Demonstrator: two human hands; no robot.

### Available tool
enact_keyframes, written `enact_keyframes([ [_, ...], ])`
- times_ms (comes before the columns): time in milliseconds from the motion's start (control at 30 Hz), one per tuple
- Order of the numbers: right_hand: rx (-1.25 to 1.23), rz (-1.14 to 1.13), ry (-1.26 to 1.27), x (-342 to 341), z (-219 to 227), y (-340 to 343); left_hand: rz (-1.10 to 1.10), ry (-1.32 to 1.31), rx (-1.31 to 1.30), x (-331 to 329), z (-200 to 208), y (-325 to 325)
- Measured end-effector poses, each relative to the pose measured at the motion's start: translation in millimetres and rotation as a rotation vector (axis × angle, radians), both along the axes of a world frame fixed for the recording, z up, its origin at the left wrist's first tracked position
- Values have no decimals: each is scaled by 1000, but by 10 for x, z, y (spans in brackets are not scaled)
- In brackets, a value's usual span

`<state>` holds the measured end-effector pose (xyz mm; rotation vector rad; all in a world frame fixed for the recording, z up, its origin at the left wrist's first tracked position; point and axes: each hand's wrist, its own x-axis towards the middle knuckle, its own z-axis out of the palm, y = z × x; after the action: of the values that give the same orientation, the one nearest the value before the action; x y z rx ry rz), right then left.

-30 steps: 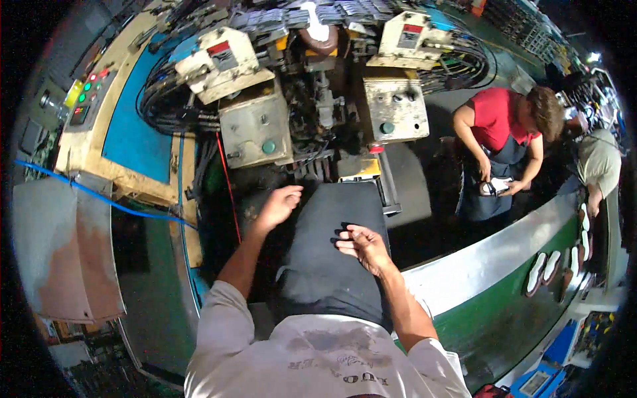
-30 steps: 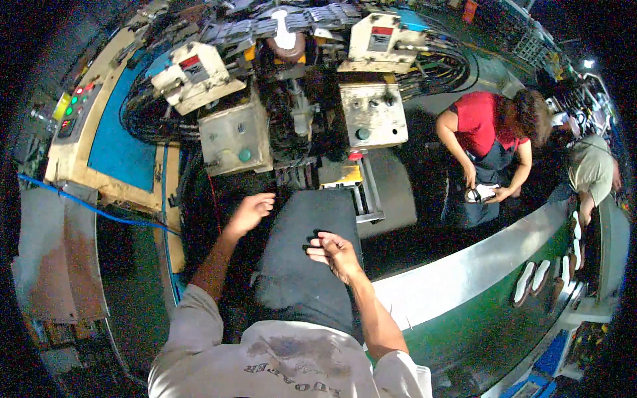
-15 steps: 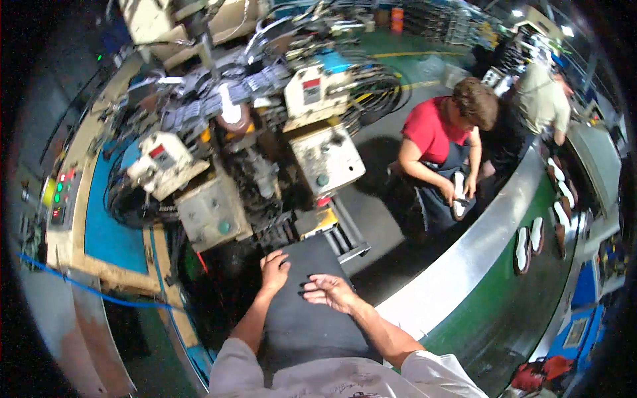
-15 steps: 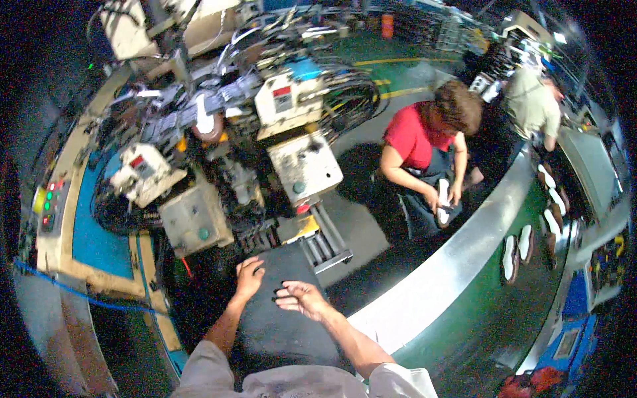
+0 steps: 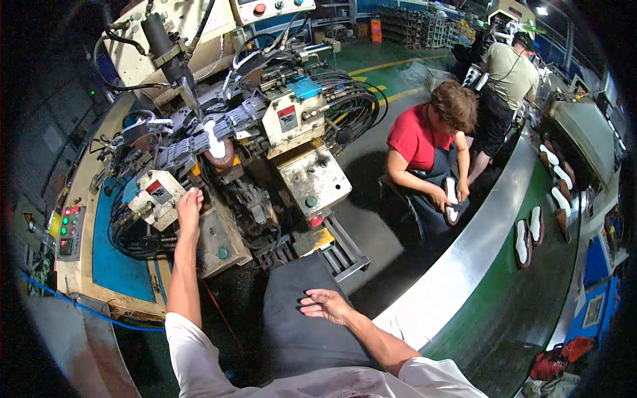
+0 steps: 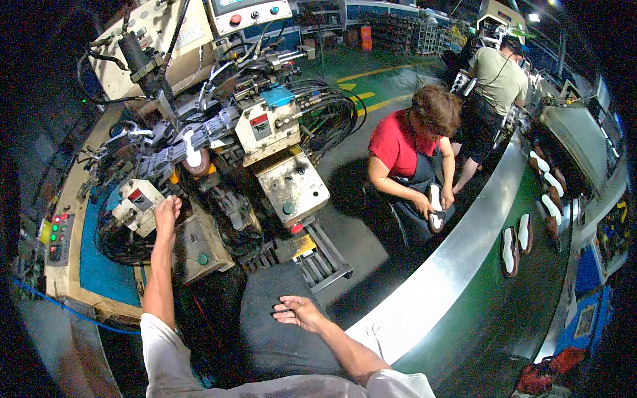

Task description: Assembling shoe components and operating a lasting machine on a production line.

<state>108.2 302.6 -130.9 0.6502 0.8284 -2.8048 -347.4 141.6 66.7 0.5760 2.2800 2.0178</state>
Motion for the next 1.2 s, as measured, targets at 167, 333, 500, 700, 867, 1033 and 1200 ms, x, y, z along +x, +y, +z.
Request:
enact_keyframes([
  [167, -22, -21, -5, 63, -53, -2, -2, -281, -20, -147, 125, 280],
  [333, -30, -28, -12, 93, -35, -2, -10, -479, 30, -170, 52, 365],
  [500, -26, -55, -34, 53, -105, 50, -150, -725, 231, -90, 122, 744],
  [700, -47, -92, -48, 7, -61, 30, -245, -818, 368, -61, 38, 1172],
  [867, 58, -25, -101, -72, 91, -41, -180, -766, 293, 180, 26, 1056],
  [1033, 326, -40, -67, -112, 206, -82, -347, -505, 351, 966, 325, 897],
  [1200, 321, -198, 293, -591, 1428, 55, -411, -376, 342, 2015, 326, 708],
])
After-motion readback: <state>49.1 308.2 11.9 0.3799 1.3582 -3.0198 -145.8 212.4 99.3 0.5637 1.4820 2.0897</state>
